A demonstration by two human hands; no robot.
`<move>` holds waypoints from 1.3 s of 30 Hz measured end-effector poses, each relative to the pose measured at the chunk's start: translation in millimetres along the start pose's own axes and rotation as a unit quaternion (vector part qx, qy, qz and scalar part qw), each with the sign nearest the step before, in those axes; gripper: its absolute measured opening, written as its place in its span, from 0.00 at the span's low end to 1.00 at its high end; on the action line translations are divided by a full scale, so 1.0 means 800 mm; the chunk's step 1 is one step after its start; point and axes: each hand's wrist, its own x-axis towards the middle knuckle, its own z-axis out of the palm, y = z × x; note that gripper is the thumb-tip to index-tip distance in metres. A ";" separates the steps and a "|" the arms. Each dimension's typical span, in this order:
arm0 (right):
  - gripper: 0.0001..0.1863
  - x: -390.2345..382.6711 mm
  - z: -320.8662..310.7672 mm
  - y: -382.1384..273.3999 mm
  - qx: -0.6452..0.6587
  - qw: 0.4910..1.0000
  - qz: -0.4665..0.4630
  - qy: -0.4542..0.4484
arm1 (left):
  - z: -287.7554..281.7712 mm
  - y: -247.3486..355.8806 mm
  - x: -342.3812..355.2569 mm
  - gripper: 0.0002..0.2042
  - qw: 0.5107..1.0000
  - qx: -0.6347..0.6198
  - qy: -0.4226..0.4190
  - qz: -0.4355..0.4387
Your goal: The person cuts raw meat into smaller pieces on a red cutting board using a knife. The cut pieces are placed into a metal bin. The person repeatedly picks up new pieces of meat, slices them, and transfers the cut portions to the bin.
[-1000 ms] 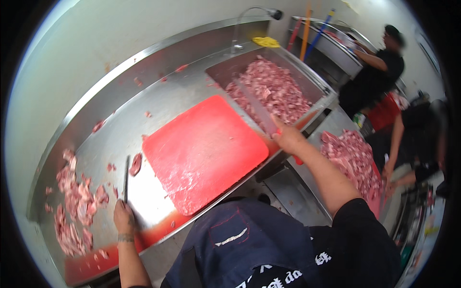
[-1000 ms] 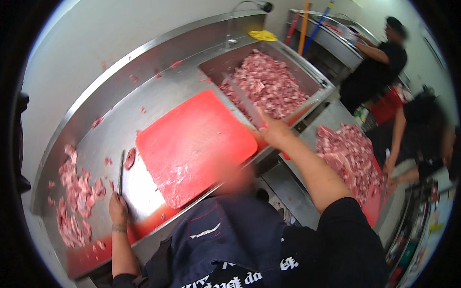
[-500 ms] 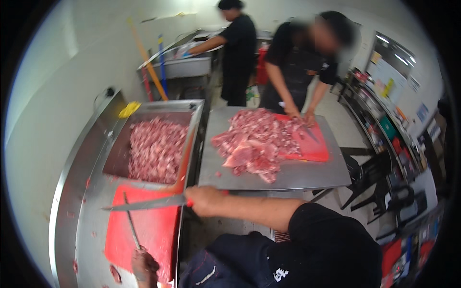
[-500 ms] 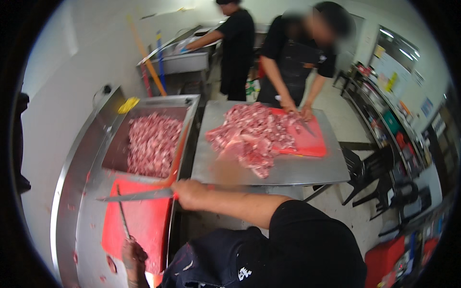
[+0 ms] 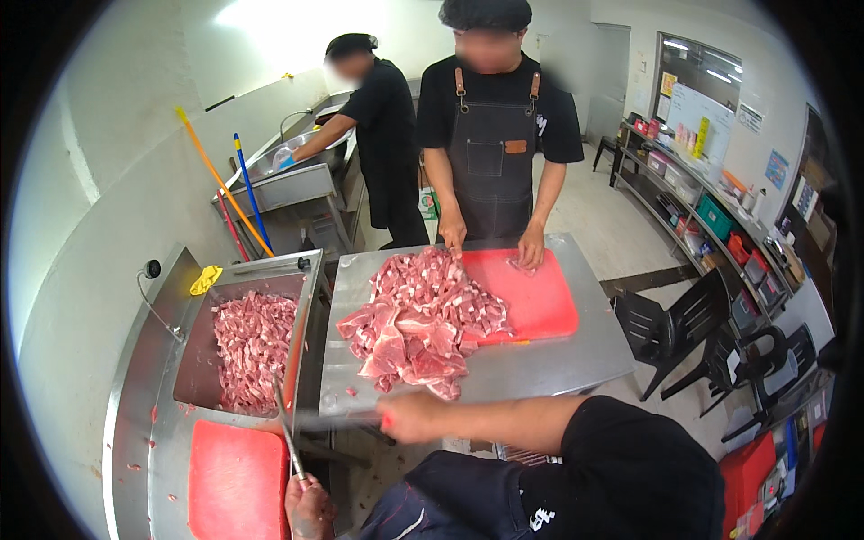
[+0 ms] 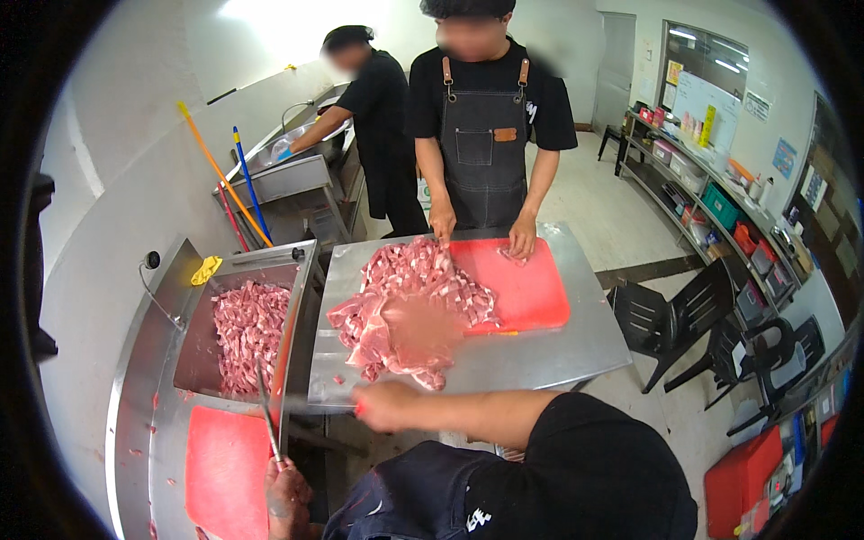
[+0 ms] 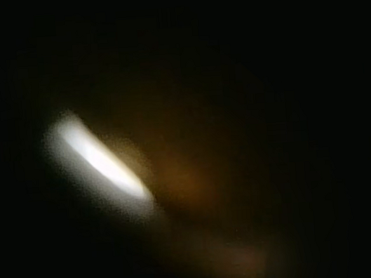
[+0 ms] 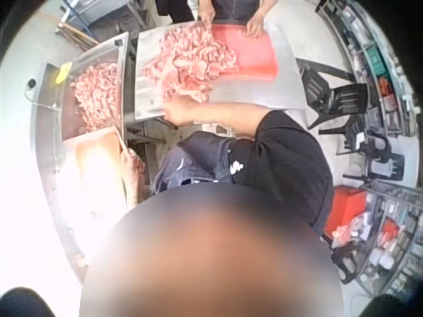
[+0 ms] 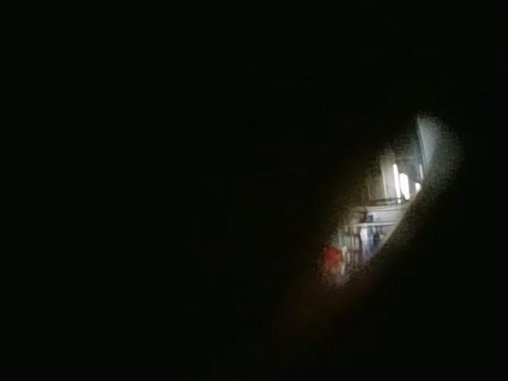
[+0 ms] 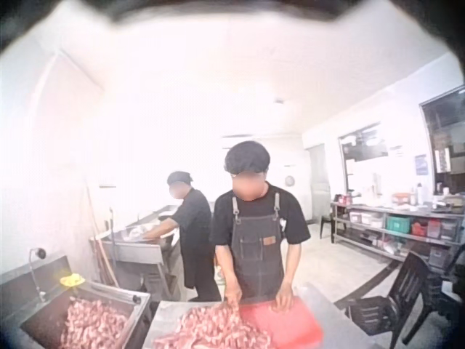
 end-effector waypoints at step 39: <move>0.16 -0.053 0.065 -0.105 0.011 0.979 0.201 0.036 | -0.132 0.052 -0.065 0.06 0.986 0.054 -0.125 -0.094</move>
